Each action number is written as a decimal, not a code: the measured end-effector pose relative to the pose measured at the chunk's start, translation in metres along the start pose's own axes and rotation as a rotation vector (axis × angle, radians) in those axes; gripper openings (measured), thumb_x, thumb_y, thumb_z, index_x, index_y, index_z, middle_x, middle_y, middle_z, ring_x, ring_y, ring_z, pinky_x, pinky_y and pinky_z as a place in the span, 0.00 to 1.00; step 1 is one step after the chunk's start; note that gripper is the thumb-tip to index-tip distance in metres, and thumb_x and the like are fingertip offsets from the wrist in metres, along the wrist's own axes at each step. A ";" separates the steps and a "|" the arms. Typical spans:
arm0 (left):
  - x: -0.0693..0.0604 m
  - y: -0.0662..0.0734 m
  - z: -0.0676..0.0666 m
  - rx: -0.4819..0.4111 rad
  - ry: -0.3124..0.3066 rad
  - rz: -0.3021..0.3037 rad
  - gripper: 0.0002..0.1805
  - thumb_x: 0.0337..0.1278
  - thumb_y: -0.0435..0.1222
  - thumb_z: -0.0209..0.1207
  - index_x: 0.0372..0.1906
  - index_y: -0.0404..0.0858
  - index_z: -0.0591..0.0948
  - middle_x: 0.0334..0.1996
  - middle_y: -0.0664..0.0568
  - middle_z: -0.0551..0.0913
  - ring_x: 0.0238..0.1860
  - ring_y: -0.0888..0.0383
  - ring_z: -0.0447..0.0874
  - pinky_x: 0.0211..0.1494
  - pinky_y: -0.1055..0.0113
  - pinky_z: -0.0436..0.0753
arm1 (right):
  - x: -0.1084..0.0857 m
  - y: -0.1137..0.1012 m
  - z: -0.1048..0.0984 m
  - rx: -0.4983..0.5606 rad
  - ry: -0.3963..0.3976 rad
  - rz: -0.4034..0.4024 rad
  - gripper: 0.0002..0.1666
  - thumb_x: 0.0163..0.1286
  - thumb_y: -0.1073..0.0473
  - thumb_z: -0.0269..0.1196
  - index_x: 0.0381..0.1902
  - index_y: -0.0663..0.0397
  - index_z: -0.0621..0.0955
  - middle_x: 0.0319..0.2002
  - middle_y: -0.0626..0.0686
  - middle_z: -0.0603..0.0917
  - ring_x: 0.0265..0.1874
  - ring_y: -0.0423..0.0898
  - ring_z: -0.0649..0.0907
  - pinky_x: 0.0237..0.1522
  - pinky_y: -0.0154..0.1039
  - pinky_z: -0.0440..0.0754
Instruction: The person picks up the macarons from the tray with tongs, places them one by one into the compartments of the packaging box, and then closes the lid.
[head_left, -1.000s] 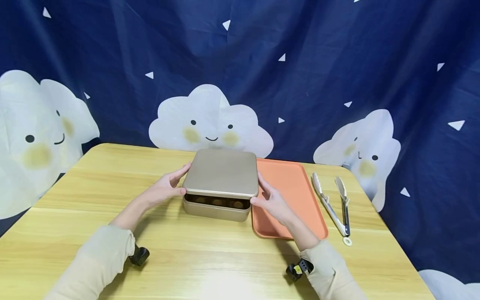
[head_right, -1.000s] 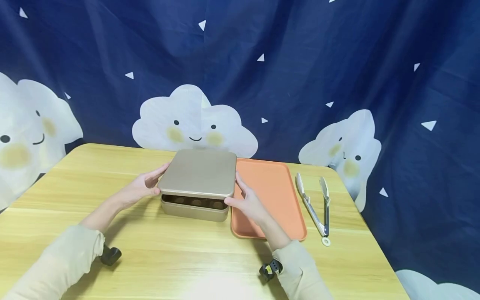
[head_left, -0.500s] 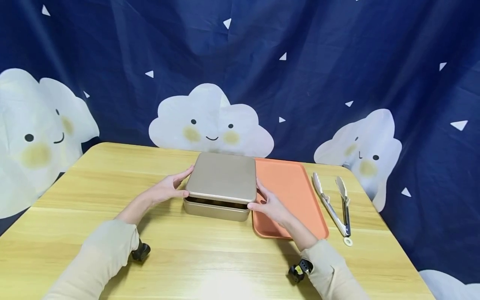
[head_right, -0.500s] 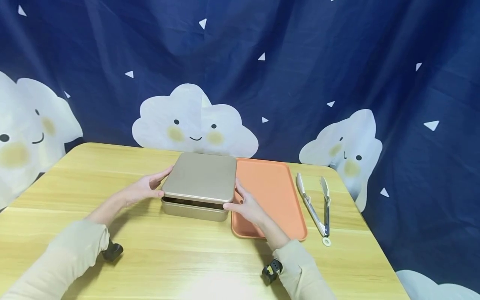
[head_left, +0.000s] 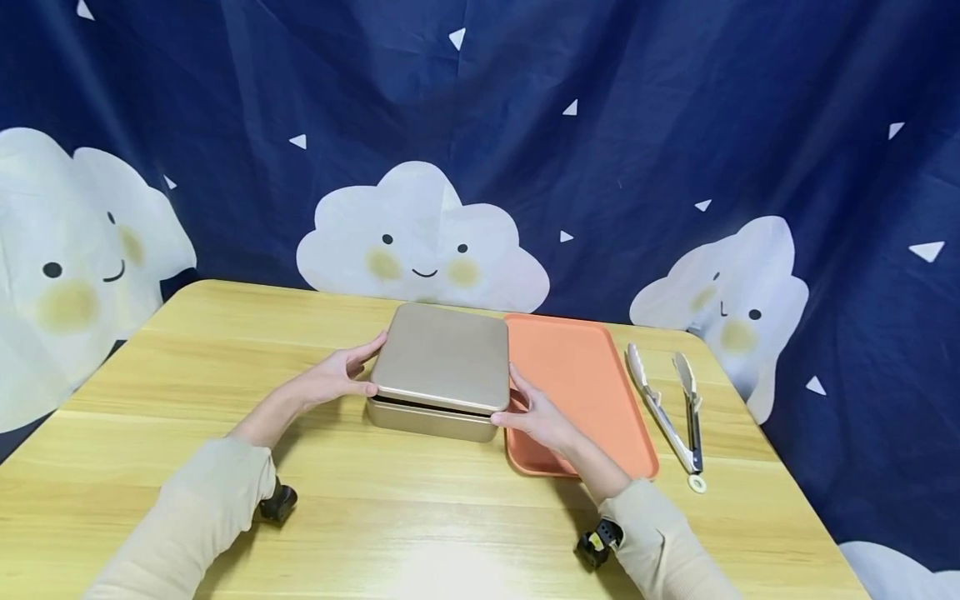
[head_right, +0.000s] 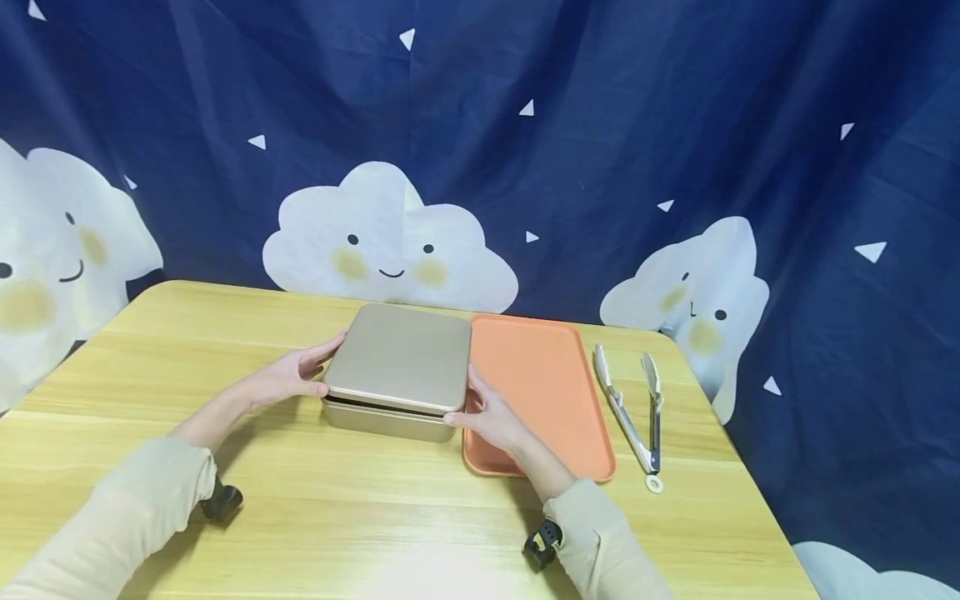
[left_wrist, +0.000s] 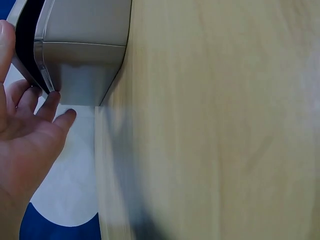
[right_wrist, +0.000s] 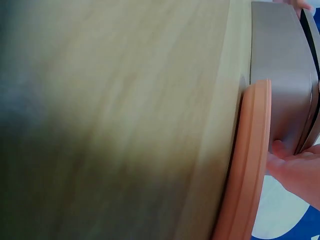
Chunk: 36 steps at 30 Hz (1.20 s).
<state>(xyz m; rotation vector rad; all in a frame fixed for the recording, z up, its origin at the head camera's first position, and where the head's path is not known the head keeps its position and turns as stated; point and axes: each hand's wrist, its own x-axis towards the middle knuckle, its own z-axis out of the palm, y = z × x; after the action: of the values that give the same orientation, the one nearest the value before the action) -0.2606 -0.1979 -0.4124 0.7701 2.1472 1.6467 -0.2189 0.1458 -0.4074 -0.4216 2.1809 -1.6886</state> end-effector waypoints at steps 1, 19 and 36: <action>0.000 0.000 0.000 -0.005 -0.003 0.001 0.51 0.50 0.37 0.64 0.71 0.34 0.42 0.71 0.38 0.37 0.70 0.43 0.34 0.69 0.44 0.42 | 0.000 0.000 0.000 -0.007 -0.002 -0.001 0.57 0.56 0.62 0.67 0.72 0.50 0.42 0.72 0.52 0.44 0.70 0.52 0.50 0.67 0.50 0.53; -0.005 -0.005 0.002 -0.146 -0.036 0.006 0.53 0.49 0.32 0.64 0.70 0.31 0.38 0.71 0.42 0.32 0.70 0.45 0.33 0.68 0.57 0.44 | 0.001 -0.001 0.002 -0.032 -0.007 0.019 0.56 0.58 0.63 0.65 0.72 0.51 0.42 0.72 0.51 0.41 0.69 0.53 0.52 0.67 0.51 0.52; -0.006 -0.006 0.003 -0.239 -0.020 -0.003 0.54 0.45 0.29 0.65 0.70 0.32 0.39 0.71 0.44 0.32 0.70 0.46 0.32 0.69 0.61 0.46 | 0.000 -0.002 0.004 -0.048 -0.006 0.018 0.58 0.56 0.60 0.67 0.72 0.47 0.42 0.72 0.48 0.41 0.69 0.51 0.52 0.68 0.50 0.51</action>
<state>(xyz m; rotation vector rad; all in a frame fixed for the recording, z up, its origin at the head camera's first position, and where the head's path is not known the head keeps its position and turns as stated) -0.2553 -0.2005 -0.4194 0.7074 1.8910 1.8420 -0.2174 0.1415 -0.4064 -0.4177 2.2181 -1.6271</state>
